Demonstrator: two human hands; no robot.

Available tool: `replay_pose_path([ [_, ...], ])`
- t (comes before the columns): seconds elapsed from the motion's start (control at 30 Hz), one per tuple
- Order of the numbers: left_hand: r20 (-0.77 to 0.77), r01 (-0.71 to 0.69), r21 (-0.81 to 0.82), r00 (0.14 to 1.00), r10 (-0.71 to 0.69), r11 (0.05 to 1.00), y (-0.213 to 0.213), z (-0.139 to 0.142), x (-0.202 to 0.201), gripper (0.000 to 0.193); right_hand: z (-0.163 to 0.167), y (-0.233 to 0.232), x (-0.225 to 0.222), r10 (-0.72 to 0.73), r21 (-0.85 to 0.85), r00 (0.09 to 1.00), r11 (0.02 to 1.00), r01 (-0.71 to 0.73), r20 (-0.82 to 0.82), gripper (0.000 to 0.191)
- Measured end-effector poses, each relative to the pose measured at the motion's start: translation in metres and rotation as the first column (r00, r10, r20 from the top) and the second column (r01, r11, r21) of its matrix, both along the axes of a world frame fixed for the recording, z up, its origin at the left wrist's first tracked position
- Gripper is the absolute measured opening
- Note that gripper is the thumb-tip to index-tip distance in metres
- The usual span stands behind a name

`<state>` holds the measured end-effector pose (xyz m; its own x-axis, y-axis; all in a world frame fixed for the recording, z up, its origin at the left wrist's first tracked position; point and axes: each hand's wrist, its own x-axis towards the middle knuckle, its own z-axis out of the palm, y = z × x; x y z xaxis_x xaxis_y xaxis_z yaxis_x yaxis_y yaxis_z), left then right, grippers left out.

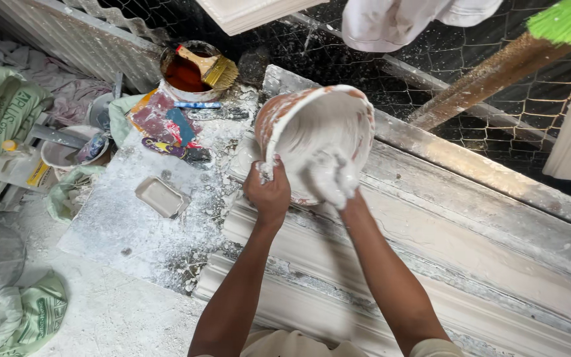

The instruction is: The person pours white plaster slurry from a bucket onto a long cornice mold on a work table, tilting the bucket to spread the slurry along the mold. They then use a red plastic scraper to level the plaster along the mold, wipe residue with a cloth, scrub their hands clean at a water tap, and finally scoop plaster from the bucket with a small container.

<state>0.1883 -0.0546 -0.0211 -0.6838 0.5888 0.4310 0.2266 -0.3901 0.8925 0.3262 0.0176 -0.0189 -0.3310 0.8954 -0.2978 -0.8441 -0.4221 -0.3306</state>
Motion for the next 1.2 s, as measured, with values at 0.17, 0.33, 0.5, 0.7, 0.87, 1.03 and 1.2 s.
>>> replay_pose_path([
  [0.17, -0.012, -0.112, 0.075, 0.993, 0.113, 0.991, 0.003, -0.006, -0.028, 0.019, -0.019, 0.008, 0.066, -0.084, 0.100, 0.988, 0.992, 0.072, 0.126, 0.045],
  [0.33, 0.198, -0.108, -0.111, 0.972, 0.129, 0.988, 0.003, -0.009, -0.037, 0.026, -0.045, 0.022, 0.073, -0.295, 0.074, 0.619, 0.931, 0.357, 0.728, 0.043],
  [0.5, 0.133, -0.091, 0.006, 0.987, 0.089, 0.996, -0.001, -0.009, -0.034, 0.026, -0.028, 0.029, 0.063, -0.314, 0.383, 0.877, 0.909, 0.166, 0.365, 0.048],
  [0.7, 0.050, 0.129, -0.087, 0.991, -0.125, 0.988, -0.015, 0.007, -0.018, 0.017, 0.017, 0.048, 0.009, 0.257, -0.066, 0.756, 0.960, -0.273, 0.602, 0.037],
  [0.87, -0.086, 0.390, -0.339, 0.893, -0.441, 0.856, -0.028, 0.035, -0.023, 0.019, 0.003, 0.073, -0.014, 0.319, 0.012, 0.630, 0.887, -0.462, 0.708, 0.030],
  [1.03, -0.071, 0.457, -0.189, 0.876, -0.476, 0.869, -0.037, 0.056, -0.040, 0.017, -0.071, -0.018, -0.027, 0.555, -0.075, 0.364, 0.616, -0.784, 0.748, 0.025],
  [1.2, -0.210, 0.362, -0.220, 0.889, -0.407, 0.906, -0.052, 0.054, -0.045, 0.019, -0.059, 0.004, 0.017, 0.254, 0.160, 0.601, 0.820, -0.549, 0.758, 0.021],
])
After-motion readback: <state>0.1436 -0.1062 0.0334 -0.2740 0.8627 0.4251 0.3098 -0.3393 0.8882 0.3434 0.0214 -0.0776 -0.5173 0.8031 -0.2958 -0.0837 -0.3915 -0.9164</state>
